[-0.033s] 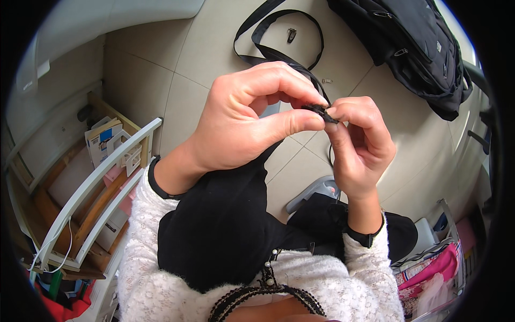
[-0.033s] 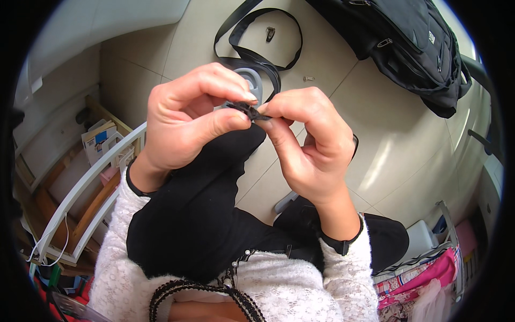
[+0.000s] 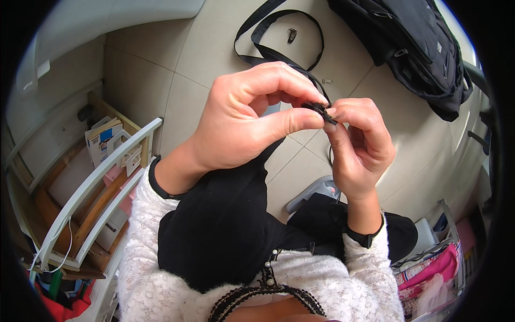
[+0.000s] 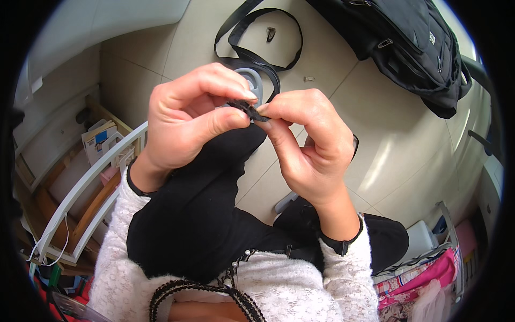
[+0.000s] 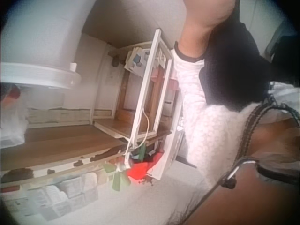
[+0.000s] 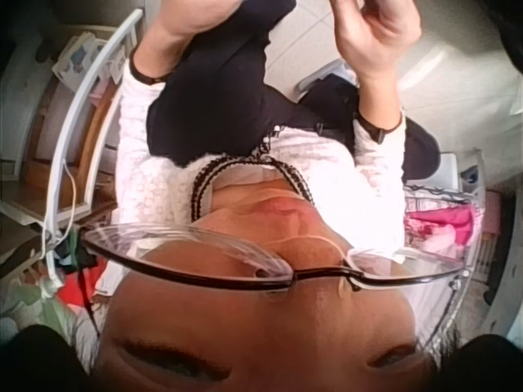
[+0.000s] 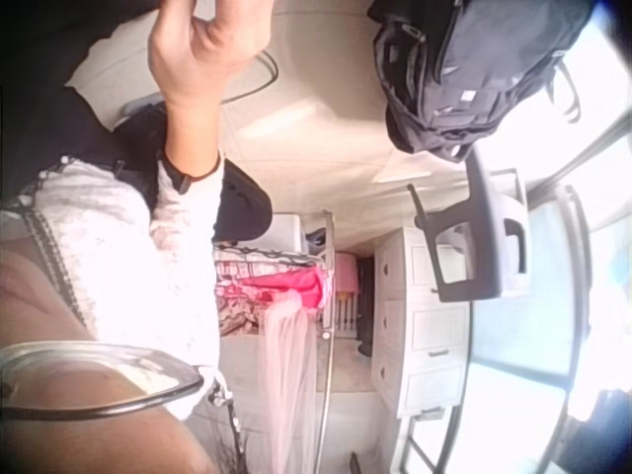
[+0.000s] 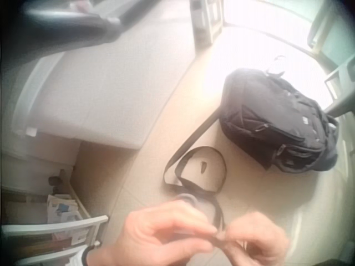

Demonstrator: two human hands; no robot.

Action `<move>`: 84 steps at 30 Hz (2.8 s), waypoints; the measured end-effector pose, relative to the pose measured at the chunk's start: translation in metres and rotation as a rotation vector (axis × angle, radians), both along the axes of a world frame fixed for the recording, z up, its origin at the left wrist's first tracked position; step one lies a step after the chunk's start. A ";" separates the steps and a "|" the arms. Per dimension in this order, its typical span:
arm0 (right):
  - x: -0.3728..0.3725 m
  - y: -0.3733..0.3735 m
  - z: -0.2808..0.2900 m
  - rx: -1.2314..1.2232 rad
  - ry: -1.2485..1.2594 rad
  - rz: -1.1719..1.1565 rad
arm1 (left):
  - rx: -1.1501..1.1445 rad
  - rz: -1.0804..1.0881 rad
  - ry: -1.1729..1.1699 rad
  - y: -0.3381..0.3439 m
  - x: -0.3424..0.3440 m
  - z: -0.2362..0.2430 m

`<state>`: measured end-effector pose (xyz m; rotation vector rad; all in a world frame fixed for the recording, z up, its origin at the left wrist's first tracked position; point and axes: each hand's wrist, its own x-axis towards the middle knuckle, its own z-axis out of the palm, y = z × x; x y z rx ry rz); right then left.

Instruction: The person sits on the floor and repairs a black bag strap by attaching a metal slider to the zipper tape. They thread the zipper tape through the slider, test the zipper movement, and then attach a metal stop to the end of the strap.

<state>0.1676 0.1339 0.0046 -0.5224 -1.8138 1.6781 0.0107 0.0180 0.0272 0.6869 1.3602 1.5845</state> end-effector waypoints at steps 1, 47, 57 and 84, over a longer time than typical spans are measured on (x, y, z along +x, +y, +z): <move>0.000 -0.001 0.000 -0.024 -0.018 -0.003 | 0.002 -0.002 -0.013 0.000 0.000 -0.001; 0.000 0.004 -0.020 -0.540 -0.013 0.013 | -0.033 -0.043 0.863 0.011 0.000 -0.007; -0.002 0.009 -0.011 -0.542 -0.165 0.043 | -0.140 0.011 0.746 0.006 0.007 -0.015; -0.004 0.005 -0.019 -0.776 -0.125 0.084 | -0.352 -0.087 0.299 0.004 0.000 -0.008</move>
